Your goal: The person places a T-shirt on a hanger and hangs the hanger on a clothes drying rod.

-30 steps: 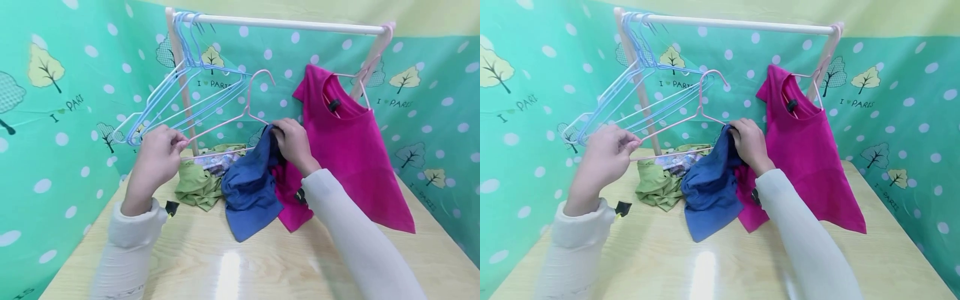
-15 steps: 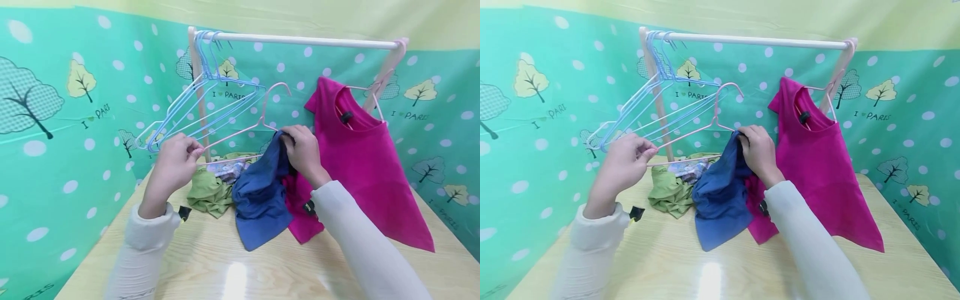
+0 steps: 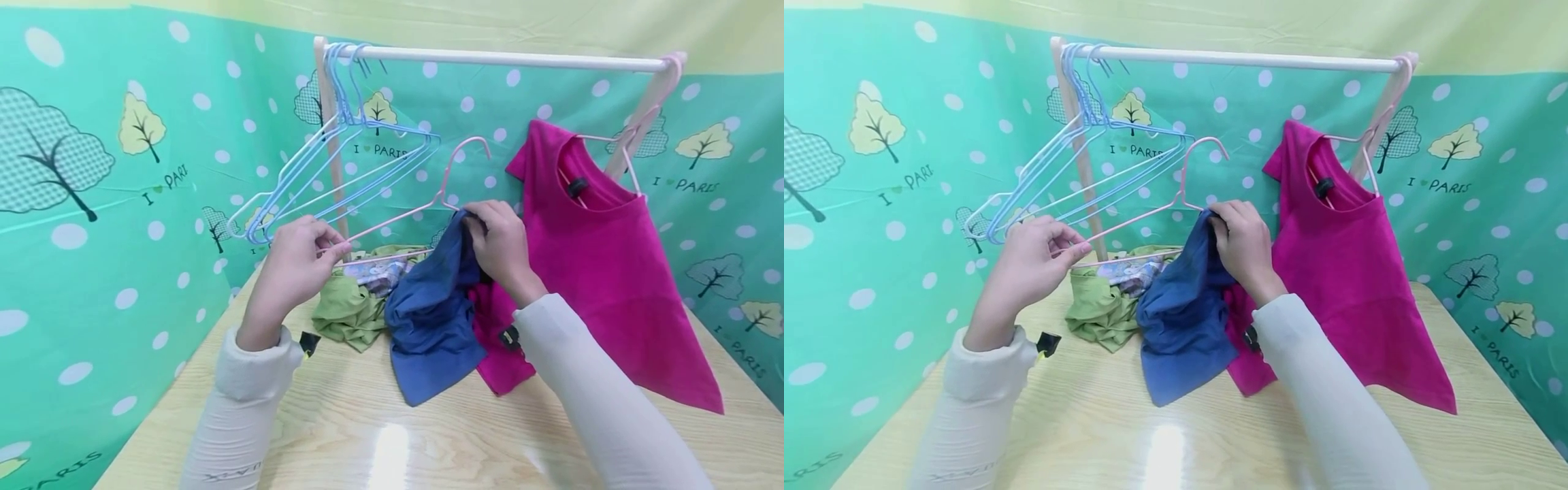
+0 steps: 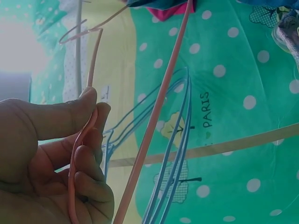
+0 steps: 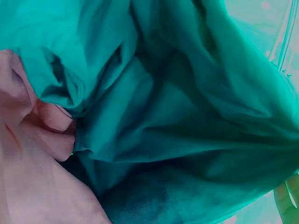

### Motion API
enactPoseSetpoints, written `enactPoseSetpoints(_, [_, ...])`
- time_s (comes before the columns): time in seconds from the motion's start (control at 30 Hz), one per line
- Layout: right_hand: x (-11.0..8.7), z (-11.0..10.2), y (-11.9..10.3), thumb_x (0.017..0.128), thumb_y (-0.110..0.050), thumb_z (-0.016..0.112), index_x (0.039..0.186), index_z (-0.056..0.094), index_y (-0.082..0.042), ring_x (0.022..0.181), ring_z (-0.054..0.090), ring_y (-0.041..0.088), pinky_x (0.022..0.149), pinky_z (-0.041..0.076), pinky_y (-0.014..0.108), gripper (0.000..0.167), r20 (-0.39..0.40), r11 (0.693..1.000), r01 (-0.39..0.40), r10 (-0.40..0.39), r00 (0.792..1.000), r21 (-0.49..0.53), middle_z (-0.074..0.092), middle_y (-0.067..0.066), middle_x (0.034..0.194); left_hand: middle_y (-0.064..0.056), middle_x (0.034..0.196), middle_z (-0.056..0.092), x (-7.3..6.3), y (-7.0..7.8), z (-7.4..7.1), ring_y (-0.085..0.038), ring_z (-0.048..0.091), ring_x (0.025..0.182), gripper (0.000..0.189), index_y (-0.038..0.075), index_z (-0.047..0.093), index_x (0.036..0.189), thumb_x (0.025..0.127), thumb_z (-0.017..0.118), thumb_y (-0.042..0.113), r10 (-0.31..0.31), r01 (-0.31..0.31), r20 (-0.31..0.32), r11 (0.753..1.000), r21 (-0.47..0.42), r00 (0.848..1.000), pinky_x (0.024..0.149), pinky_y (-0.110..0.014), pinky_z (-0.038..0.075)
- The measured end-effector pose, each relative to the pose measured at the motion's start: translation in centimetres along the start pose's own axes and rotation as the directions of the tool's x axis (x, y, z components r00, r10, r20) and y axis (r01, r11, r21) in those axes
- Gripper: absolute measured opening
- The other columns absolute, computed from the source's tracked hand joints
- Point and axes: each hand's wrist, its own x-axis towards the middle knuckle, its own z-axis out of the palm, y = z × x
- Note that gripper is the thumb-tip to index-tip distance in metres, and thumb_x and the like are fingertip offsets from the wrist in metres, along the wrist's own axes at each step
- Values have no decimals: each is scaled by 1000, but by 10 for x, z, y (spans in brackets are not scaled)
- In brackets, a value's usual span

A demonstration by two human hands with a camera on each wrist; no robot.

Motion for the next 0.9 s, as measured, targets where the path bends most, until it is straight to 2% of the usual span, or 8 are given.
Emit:
enactPoseSetpoints(0.5, [0,1,0,94,1,70,107,75,3,94,64,38,84,53,50,15,-8,1000,6,-6,1000,3,73,20,100,-8,88,61,1,2,1,-26,55,79,15,6,75,94,98,72,20,-3,3,3,1000,0,1000,69,-39,45])
enactPoseSetpoints(0.7, [3,1,-4,96,1,68,109,75,3,96,64,38,86,53,49,15,1,1000,11,-11,1000,15,73,19,101,-7,87,61,0,3,4,-26,52,75,14,5,75,93,98,71,18,13,-13,-3,1000,0,1000,67,-39,43])
enactPoseSetpoints(0.9, [7,4,-12,95,0,69,110,75,2,95,64,36,85,53,48,16,-13,999,25,-24,1000,28,73,18,101,-7,89,61,1,5,10,-27,52,78,15,4,75,91,98,72,17,25,-25,-17,1000,-9,1000,70,-39,43])
